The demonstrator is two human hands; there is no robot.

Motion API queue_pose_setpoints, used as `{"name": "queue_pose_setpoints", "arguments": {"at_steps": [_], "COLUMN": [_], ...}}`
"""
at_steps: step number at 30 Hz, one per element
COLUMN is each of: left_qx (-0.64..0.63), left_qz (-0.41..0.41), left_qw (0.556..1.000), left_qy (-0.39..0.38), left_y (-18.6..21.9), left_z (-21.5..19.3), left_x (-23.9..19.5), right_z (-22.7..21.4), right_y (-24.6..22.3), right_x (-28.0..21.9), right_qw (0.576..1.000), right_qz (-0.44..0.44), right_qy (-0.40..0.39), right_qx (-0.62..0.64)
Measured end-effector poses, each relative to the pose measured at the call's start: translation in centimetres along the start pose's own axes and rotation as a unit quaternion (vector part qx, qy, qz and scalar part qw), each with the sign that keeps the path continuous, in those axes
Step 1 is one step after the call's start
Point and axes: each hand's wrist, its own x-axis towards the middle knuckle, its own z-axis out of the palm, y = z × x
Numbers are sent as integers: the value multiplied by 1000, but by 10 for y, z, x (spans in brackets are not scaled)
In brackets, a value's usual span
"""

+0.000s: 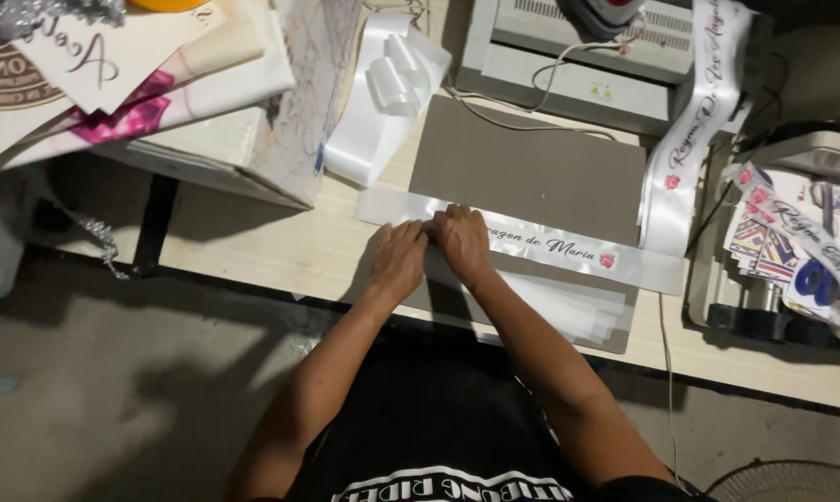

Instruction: The person aligns a white sash with printed text on a heat press mat and uses a handheld heat press tool to apply heat along the length of the sash. They then peel off a protective backing layer from the sash and place it aside.

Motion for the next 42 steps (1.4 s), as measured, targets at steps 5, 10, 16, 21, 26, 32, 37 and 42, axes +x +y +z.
{"name": "queue_pose_setpoints", "arguments": {"at_steps": [5,10,16,21,26,32,37,42], "left_qx": [13,29,-9,11,6,33,64,74], "left_qz": [-5,-11,18,19,8,15,1,15], "left_qw": [1000,999,999,1000,1000,999,997,997], "left_qy": [7,-18,35,18,0,-11,-53,-34], "left_y": [-1,0,-5,-1,0,1,4,1], "left_z": [9,8,13,3,2,4,-4,6], "left_x": [1,2,-1,-1,4,1,4,4], "right_z": [16,10,-8,25,37,69,45,-2], "right_y": [5,1,-4,24,19,27,52,38], "right_x": [-3,-3,-11,-36,-35,-29,-15,-18], "right_qw": [1000,1000,998,991,953,941,964,965], "right_qz": [5,8,59,-15,-74,-88,16,181], "right_qy": [-4,3,16,-41,-119,-160,-239,0], "right_qx": [-27,-20,-7,-128,-267,-285,-115,192]}}
